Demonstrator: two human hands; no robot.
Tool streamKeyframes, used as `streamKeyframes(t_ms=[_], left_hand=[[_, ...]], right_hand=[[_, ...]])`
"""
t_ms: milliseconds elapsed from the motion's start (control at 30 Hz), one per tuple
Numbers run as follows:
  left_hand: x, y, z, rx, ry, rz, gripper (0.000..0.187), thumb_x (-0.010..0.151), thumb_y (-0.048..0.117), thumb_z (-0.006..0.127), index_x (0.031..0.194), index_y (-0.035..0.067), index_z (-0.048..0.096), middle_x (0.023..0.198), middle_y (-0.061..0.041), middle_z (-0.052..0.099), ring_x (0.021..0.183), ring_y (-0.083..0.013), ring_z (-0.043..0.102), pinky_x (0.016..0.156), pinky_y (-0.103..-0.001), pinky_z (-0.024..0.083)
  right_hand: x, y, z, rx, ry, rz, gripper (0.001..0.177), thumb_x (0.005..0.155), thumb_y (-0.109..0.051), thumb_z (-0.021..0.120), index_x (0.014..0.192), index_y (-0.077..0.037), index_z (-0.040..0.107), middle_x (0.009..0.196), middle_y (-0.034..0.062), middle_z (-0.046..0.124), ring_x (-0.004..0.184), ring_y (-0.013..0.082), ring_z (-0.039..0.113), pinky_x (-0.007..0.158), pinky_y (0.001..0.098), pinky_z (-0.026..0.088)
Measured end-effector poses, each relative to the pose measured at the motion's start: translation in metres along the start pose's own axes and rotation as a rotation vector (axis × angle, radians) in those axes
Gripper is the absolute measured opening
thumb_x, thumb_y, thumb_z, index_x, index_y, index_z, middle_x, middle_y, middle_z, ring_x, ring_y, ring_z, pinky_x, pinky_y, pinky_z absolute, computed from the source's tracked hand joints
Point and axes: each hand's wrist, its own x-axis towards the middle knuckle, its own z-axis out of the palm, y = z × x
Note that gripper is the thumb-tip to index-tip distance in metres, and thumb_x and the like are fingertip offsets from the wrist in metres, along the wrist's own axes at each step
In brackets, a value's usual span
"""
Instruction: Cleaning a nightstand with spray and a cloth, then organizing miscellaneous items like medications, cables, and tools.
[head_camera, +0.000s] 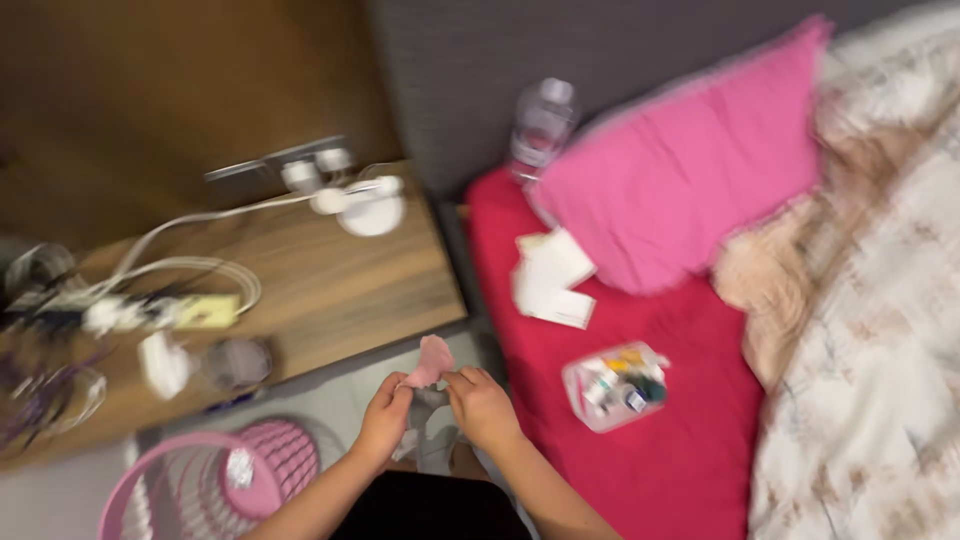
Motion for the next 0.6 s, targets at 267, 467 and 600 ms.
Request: streamKeyframes(t_ms=[267, 467, 600], left_hand=[[-0.064, 0.013, -0.151, -0.199, 0.320, 0.325, 0.020, 0.098, 0.018, 0.049, 0.102, 0.009, 0.066, 0.075, 0.002, 0.055, 0.067, -0.0073, 0.047, 0.058, -0.026, 0.040], [-0.042, -0.041, -0.217, -0.544, 0.524, 0.277, 0.022, 0.100, 0.019, 0.047, 0.103, 0.008, 0.066, 0.075, 0.004, 0.053, 0.065, -0.0069, 0.043, 0.055, -0.026, 0.035], [-0.051, -0.056, -0.247, -0.605, 0.574, 0.163, 0.023, 0.099, 0.019, 0.047, 0.105, 0.009, 0.067, 0.073, 0.001, 0.053, 0.062, -0.0101, 0.041, 0.052, -0.028, 0.032]], right_hand=[[0.090, -0.105, 0.112, 0.109, -0.341, -0.337, 0.028, 0.090, -0.009, 0.066, 0.118, -0.007, 0.070, 0.108, 0.0149, 0.069, 0.105, 0.0380, 0.064, 0.090, 0.0451, 0.053], [0.146, -0.167, 0.248, 0.127, -0.386, -0.347, 0.067, 0.083, -0.018, 0.077, 0.144, -0.007, 0.051, 0.129, 0.0251, 0.062, 0.117, 0.0454, 0.058, 0.098, 0.0487, 0.049], [0.165, -0.203, 0.314, 0.268, -0.216, -0.320, 0.104, 0.064, -0.018, 0.090, 0.151, -0.006, 0.033, 0.136, 0.0306, 0.054, 0.125, 0.0481, 0.052, 0.103, 0.0510, 0.044]])
